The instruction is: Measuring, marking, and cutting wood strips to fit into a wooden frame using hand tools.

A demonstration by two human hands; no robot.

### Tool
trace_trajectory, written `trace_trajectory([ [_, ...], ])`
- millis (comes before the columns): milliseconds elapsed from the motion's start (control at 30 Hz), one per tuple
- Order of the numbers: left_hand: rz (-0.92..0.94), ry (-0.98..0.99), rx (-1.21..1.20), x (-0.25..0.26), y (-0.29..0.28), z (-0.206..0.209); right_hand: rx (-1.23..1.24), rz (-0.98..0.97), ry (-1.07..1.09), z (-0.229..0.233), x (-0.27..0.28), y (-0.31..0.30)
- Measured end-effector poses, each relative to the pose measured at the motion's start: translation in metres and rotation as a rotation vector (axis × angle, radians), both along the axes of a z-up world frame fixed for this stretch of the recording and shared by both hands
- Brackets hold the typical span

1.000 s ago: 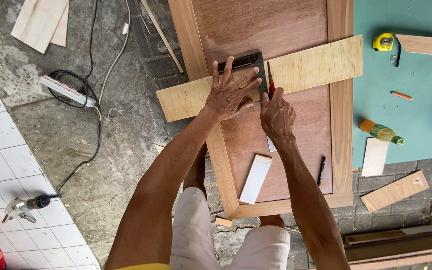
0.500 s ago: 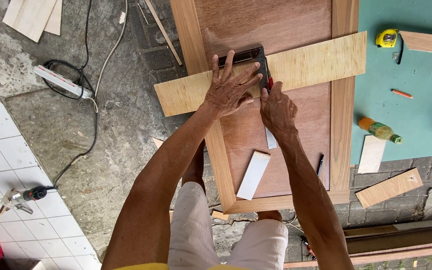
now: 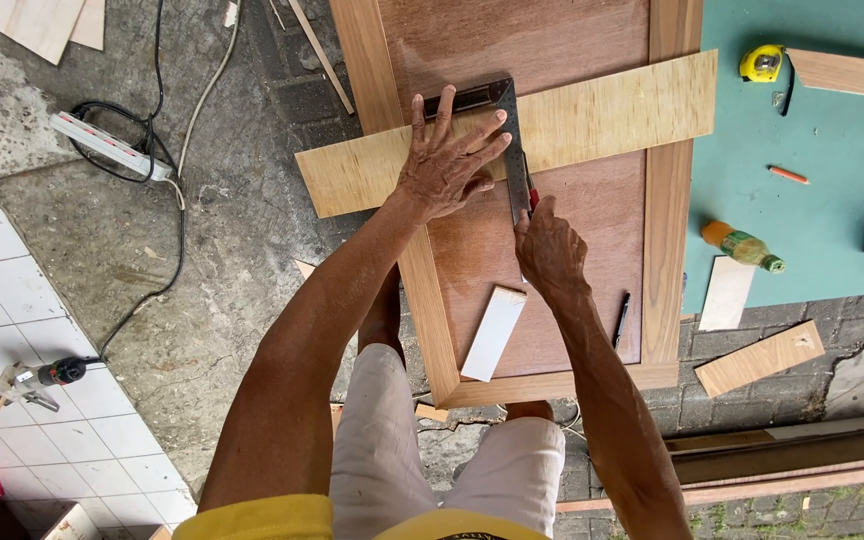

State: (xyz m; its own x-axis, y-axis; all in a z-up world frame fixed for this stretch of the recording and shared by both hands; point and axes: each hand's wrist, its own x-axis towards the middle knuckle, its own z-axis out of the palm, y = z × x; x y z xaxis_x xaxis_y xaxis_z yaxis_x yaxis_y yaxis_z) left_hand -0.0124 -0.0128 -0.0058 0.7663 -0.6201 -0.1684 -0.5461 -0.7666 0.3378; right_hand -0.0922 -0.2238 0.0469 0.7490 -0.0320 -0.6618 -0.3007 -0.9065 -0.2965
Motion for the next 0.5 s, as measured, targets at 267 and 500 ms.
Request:
trace_trajectory([
  [267, 0.001, 0.005, -0.022, -0.001, 0.001, 0.004, -0.058, 0.033, -0.035, -0.007, -0.032, -0.011],
  [500, 0.008, 0.008, 0.012, 0.003, 0.0, 0.0, 0.013, -0.004, -0.041, 0.007, -0.038, -0.01],
])
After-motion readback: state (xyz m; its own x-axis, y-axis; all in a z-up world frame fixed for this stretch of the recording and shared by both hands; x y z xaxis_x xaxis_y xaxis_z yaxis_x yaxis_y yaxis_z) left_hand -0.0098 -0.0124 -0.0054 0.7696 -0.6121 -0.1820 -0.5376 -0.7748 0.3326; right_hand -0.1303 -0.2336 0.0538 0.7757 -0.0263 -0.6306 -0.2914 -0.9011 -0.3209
